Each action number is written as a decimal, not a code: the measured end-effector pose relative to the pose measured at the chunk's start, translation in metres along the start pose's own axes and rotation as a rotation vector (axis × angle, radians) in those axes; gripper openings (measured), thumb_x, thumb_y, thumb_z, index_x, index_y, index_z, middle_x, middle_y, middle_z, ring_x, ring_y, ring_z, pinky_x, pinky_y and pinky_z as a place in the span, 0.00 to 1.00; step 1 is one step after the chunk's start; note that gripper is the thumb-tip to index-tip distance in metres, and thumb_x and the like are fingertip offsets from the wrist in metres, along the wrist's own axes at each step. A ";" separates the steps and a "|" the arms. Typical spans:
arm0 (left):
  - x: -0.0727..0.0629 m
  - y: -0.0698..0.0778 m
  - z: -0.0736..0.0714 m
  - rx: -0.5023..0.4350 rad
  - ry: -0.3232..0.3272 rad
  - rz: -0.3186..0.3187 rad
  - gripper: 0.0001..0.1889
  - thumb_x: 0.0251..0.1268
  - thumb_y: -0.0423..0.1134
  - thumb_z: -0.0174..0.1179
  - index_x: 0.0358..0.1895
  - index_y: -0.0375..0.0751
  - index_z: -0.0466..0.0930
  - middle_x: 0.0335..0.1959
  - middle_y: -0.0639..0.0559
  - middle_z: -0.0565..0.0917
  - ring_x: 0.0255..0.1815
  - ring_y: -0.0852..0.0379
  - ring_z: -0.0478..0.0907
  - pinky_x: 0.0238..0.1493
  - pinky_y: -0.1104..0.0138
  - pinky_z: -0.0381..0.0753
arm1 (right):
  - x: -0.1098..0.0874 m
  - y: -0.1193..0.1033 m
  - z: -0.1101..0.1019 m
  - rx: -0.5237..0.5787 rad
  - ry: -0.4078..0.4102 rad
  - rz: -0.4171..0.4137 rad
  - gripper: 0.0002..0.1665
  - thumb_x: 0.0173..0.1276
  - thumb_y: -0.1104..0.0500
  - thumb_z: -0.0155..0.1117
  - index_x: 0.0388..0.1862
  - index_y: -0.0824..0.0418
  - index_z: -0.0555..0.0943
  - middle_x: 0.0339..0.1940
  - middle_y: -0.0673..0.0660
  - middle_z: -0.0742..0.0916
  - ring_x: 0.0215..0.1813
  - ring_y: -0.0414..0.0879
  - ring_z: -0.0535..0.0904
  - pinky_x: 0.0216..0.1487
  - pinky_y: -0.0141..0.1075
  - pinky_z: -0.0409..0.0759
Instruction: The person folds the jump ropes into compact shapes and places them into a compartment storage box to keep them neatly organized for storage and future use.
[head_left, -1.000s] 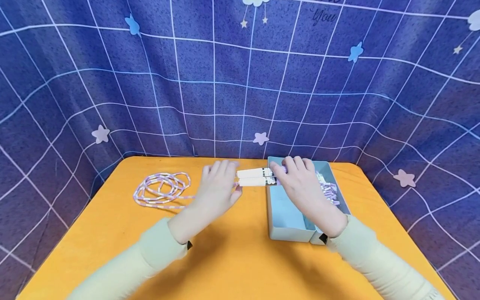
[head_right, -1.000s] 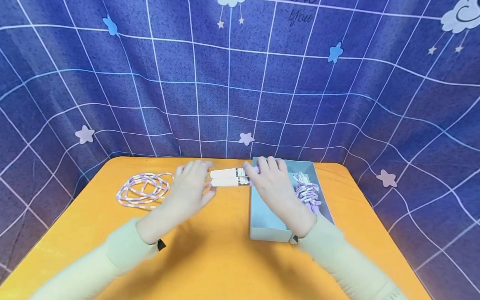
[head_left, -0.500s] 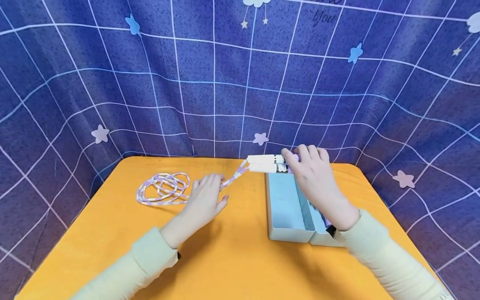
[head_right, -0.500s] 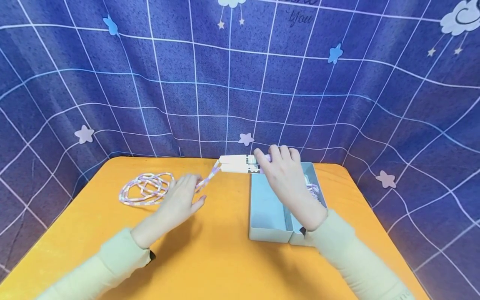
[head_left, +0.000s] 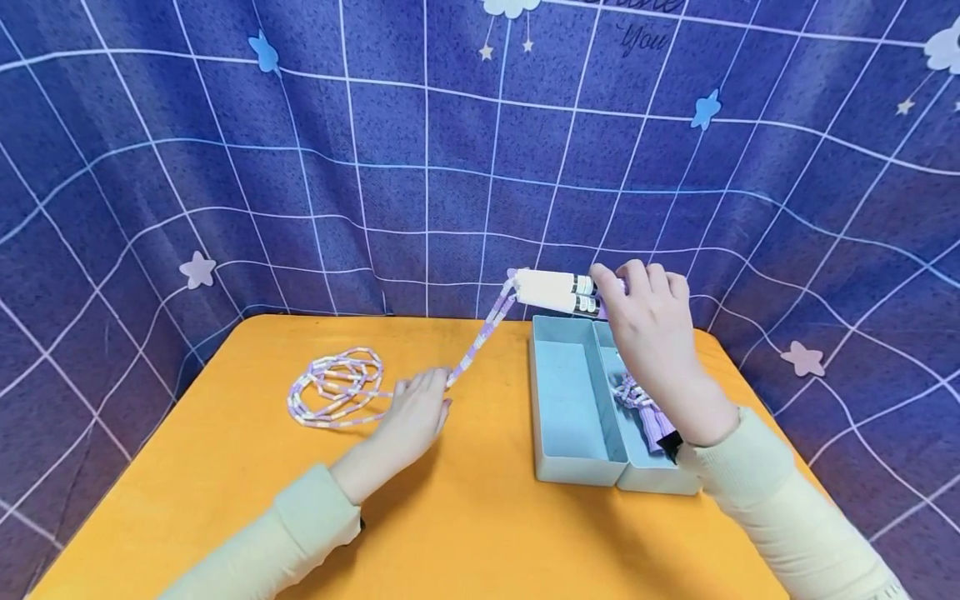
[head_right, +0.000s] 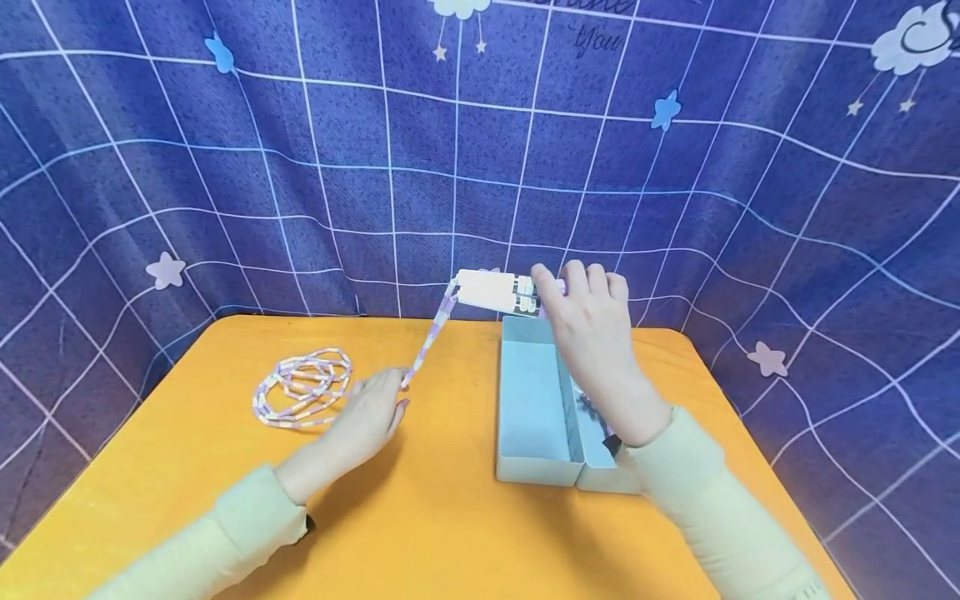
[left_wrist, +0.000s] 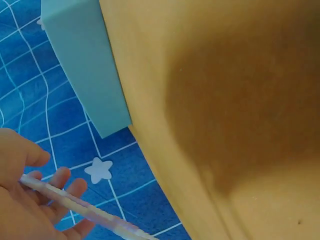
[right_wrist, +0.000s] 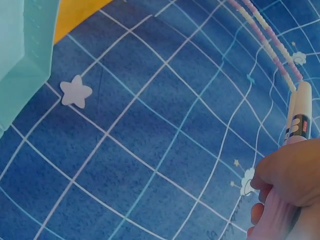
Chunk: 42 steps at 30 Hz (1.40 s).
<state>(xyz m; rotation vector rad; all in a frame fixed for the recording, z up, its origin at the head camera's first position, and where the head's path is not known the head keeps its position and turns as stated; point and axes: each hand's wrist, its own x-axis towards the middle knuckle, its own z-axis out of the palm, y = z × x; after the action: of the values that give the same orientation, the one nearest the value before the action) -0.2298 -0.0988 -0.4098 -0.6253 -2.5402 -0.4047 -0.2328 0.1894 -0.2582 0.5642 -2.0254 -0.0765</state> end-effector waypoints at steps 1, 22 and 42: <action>-0.001 0.000 0.001 -0.001 -0.005 0.000 0.18 0.59 0.34 0.62 0.51 0.36 0.69 0.39 0.47 0.79 0.43 0.49 0.77 0.41 0.57 0.66 | 0.000 0.001 0.000 -0.004 0.008 0.007 0.13 0.71 0.67 0.47 0.50 0.57 0.72 0.33 0.61 0.75 0.33 0.58 0.69 0.37 0.51 0.67; 0.003 0.005 -0.051 0.153 -0.105 0.332 0.08 0.69 0.38 0.52 0.33 0.43 0.64 0.24 0.56 0.66 0.22 0.58 0.65 0.23 0.65 0.71 | -0.008 0.010 0.008 -0.036 0.006 0.042 0.13 0.69 0.67 0.47 0.50 0.57 0.70 0.30 0.61 0.73 0.32 0.58 0.67 0.35 0.51 0.65; 0.059 0.054 -0.122 0.272 0.072 0.604 0.03 0.66 0.30 0.47 0.40 0.39 0.68 0.30 0.51 0.72 0.27 0.54 0.70 0.27 0.66 0.70 | -0.020 -0.017 0.020 -0.053 -0.109 -0.197 0.17 0.71 0.65 0.43 0.55 0.60 0.73 0.35 0.61 0.77 0.39 0.58 0.73 0.40 0.49 0.70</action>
<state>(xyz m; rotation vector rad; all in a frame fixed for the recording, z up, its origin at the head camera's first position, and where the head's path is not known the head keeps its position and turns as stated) -0.2017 -0.0795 -0.2685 -1.1839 -2.1422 0.1267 -0.2363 0.1793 -0.2894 0.7380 -2.0615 -0.2844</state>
